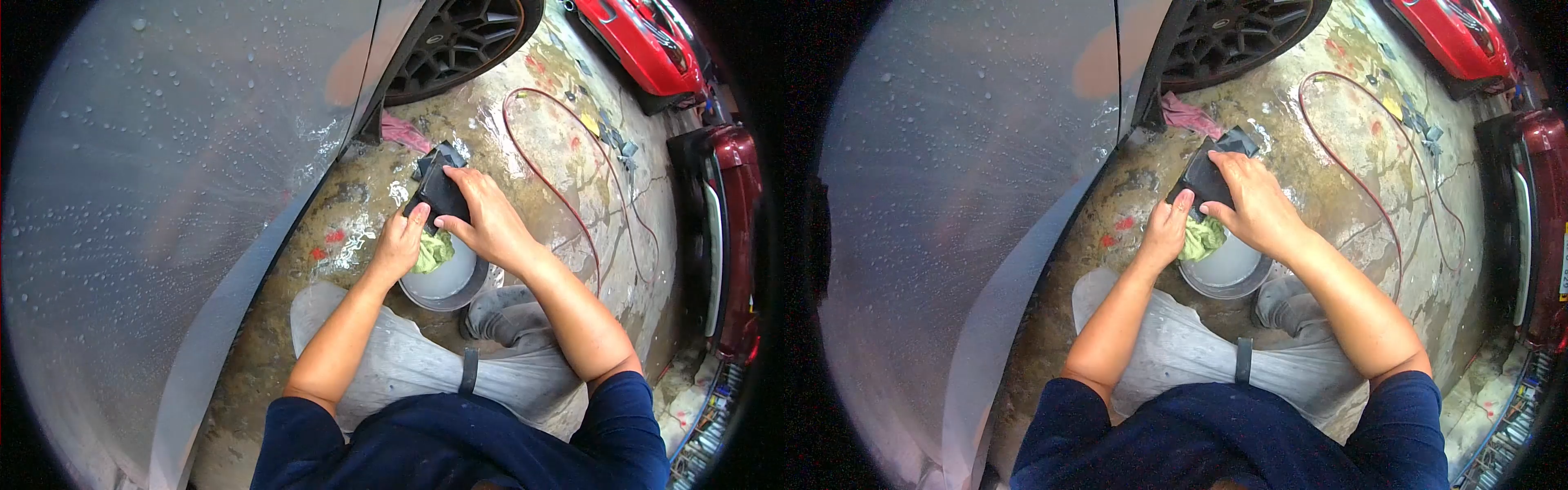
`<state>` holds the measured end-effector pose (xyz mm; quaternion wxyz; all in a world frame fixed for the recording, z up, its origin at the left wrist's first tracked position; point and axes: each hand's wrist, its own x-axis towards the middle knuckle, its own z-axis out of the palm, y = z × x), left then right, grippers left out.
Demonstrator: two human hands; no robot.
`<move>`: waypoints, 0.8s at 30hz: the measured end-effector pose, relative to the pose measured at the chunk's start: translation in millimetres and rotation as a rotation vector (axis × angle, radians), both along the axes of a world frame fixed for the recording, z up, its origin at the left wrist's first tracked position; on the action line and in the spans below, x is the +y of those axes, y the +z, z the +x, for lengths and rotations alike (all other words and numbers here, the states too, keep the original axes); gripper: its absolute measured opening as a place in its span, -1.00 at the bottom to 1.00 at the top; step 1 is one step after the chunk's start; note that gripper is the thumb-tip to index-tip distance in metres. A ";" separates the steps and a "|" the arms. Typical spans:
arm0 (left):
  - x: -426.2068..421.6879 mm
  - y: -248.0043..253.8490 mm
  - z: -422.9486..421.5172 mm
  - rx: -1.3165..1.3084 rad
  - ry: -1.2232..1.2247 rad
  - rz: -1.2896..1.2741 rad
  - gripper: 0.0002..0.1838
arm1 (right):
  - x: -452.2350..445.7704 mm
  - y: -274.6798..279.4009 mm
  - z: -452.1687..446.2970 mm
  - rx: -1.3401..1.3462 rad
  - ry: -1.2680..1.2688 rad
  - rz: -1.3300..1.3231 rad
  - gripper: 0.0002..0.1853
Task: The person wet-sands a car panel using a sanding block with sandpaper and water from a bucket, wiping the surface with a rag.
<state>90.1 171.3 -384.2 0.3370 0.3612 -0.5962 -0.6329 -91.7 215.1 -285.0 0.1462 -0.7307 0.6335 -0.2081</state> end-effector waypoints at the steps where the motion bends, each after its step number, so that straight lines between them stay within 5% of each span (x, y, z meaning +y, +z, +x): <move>1: 0.1 -1.0 0.0 0.000 -0.003 -0.014 -0.63 | 0.5 0.7 0.1 0.001 0.000 -0.013 -0.19; 24: 2.4 -6.0 7.6 0.016 0.055 -0.064 -0.54 | -3.6 4.2 11.1 -0.007 0.013 -0.112 -0.19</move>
